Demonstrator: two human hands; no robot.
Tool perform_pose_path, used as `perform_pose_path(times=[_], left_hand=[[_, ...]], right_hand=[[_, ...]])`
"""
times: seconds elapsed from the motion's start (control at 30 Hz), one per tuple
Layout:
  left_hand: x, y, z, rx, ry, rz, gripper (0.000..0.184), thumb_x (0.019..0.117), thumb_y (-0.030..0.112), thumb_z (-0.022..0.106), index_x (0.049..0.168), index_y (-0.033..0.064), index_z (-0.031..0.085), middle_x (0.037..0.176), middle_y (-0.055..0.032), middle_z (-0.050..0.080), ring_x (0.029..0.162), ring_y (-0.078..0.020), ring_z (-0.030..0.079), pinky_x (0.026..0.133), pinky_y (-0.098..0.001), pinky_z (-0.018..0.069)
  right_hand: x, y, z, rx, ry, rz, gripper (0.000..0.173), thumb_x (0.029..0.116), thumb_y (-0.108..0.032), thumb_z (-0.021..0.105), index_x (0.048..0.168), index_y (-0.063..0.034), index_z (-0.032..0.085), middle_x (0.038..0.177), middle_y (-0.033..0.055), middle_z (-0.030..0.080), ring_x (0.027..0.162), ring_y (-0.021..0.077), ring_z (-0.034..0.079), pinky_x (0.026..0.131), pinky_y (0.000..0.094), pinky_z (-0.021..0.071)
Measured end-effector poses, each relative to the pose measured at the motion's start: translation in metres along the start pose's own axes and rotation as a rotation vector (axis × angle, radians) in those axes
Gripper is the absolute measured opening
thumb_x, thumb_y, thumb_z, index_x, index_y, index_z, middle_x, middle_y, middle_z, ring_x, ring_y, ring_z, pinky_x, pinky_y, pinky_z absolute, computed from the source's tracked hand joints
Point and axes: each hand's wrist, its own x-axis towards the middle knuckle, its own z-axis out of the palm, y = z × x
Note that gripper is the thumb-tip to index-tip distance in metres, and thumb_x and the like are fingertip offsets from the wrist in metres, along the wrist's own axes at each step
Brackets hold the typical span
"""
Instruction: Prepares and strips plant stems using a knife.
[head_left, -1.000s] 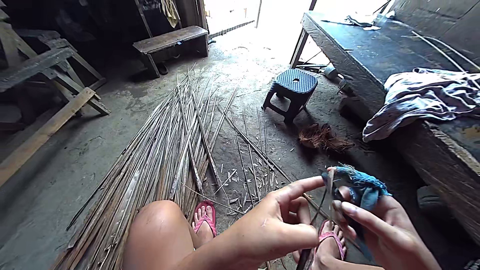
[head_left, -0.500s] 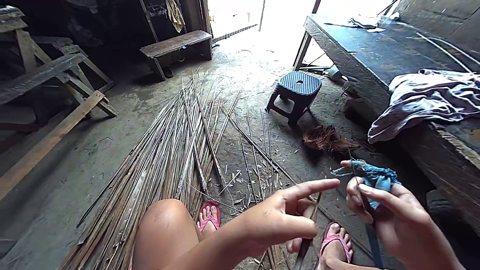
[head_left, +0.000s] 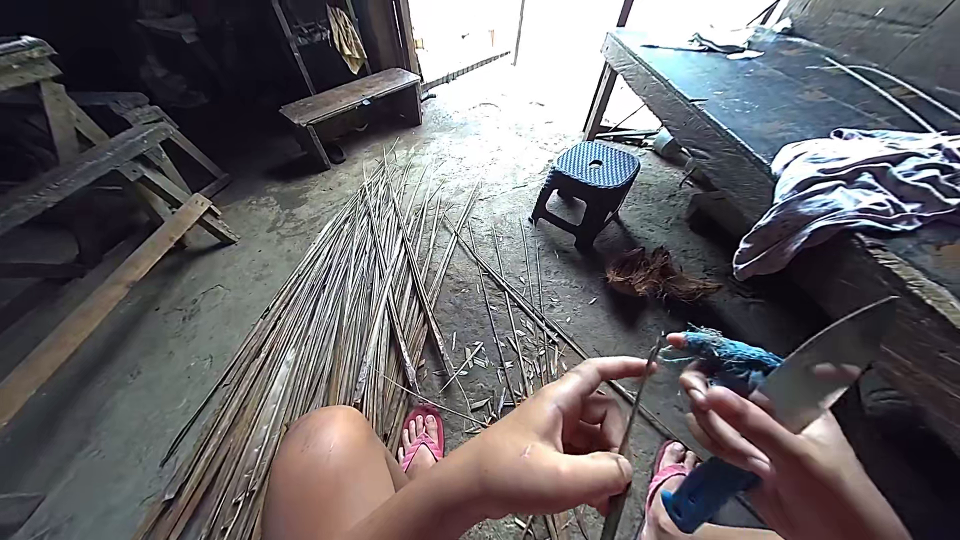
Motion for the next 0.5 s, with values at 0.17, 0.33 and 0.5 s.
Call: perform_pose_path(times=[0.17,0.33,0.5], left_hand=[[-0.001,-0.005,-0.002,-0.061,-0.099,-0.036,0.045,0.0932,-0.005,0.05,0.138,-0.004,0.047,0.094,0.006,0.057,0.075,0.0024,0.058,0.067,-0.0148,0.0514],[-0.005,-0.006,-0.003,-0.062,-0.125,-0.053,0.023,0.0957,-0.003,0.049,0.113,0.0019,0.063,0.094,0.01,0.064,0.077,0.0062,0.06,0.069,-0.013,0.0511],[-0.009,-0.005,-0.004,-0.018,-0.118,-0.095,0.019,0.0971,0.0,0.049,0.107,0.0027,0.065,0.095,0.0104,0.065,0.079,0.0073,0.059,0.07,-0.0128,0.0497]], right_hand=[[0.009,0.003,0.002,0.052,-0.047,-0.064,0.034,0.0849,-0.012,0.079,0.118,-0.0122,0.069,0.1,-0.003,0.078,0.055,-0.0071,0.056,0.047,0.0097,0.0429],[0.018,0.002,0.0,-0.026,0.005,-0.188,0.038,0.0808,-0.006,0.079,0.117,-0.0137,0.069,0.101,-0.0035,0.078,0.067,-0.0012,0.067,0.054,0.0115,0.0515],[0.02,0.002,-0.001,-0.08,0.002,-0.199,0.035,0.081,-0.01,0.081,0.114,-0.0132,0.067,0.095,-0.007,0.076,0.065,-0.0032,0.064,0.054,0.0107,0.0503]])
